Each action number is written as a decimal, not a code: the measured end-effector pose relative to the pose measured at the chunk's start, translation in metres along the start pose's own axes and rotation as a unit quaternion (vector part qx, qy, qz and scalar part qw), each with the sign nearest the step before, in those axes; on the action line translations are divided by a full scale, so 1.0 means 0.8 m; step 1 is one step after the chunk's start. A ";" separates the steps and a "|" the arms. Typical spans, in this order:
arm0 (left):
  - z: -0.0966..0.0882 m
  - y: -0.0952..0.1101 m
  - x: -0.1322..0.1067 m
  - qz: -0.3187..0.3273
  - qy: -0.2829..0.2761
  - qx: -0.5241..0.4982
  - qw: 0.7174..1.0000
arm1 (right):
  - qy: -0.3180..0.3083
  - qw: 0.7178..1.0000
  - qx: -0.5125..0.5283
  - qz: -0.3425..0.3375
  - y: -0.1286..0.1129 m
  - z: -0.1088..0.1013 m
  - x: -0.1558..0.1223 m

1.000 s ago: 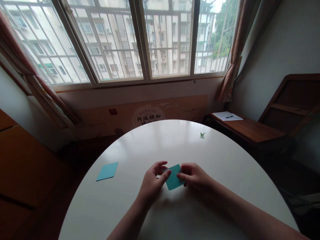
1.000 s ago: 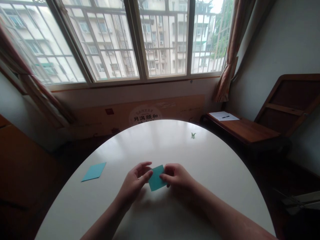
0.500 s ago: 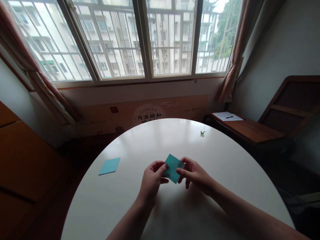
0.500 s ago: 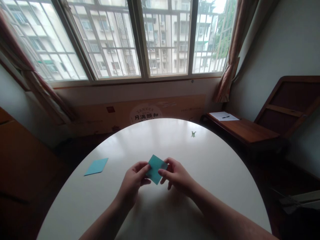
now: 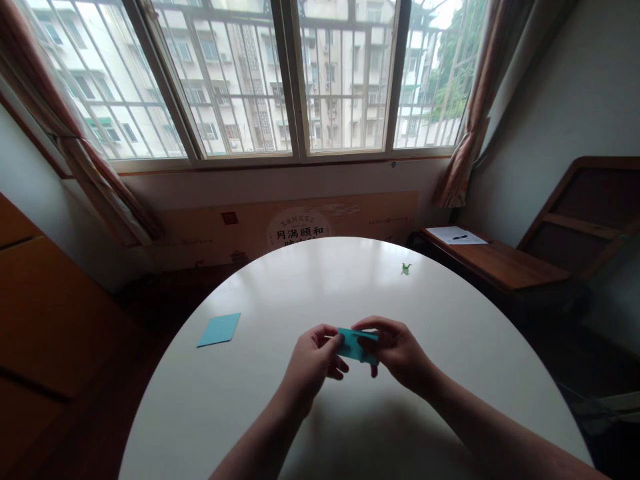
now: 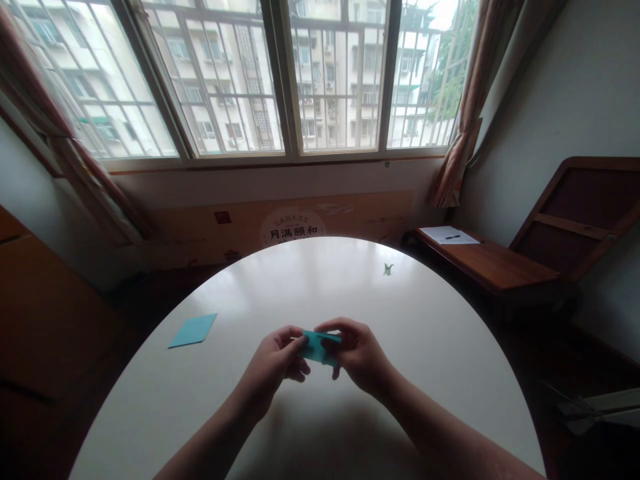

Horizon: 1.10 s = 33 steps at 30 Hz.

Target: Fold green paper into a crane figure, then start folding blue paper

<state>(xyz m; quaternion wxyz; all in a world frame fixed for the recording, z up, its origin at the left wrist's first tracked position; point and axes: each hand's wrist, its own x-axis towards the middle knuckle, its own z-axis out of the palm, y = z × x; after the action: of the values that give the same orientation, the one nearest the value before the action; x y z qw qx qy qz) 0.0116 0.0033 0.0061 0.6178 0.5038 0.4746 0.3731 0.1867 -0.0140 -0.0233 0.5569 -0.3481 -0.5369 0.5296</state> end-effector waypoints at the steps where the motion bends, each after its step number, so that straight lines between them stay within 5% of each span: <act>1: 0.000 0.002 -0.002 0.003 0.001 -0.004 1.000 | 0.002 1.000 0.005 -0.006 0.000 0.000 0.000; 12: 0.004 0.007 -0.014 0.122 0.000 0.063 0.991 | 0.041 0.995 -0.026 -0.089 0.002 0.001 -0.004; 19: -0.001 0.009 -0.013 0.169 0.042 0.121 0.977 | -0.033 0.987 -0.119 -0.101 -0.014 0.000 -0.010; 23: -0.009 0.012 -0.010 0.210 0.062 0.175 0.960 | -0.053 0.993 -0.076 -0.072 -0.023 -0.003 -0.012; 29: -0.015 0.018 -0.017 0.250 -0.025 0.263 0.931 | -0.035 0.999 -0.040 0.008 -0.018 -0.004 -0.008; 33: -0.014 0.020 -0.023 0.272 -0.031 0.252 0.928 | -0.042 0.999 -0.009 0.023 -0.019 0.002 -0.012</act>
<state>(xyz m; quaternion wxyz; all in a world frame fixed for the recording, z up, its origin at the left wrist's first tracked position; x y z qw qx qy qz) -0.0037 -0.0075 0.0249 0.3597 0.7641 0.3782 0.3791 0.1901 -0.0262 -0.0104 0.5185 -0.3429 -0.5567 0.5511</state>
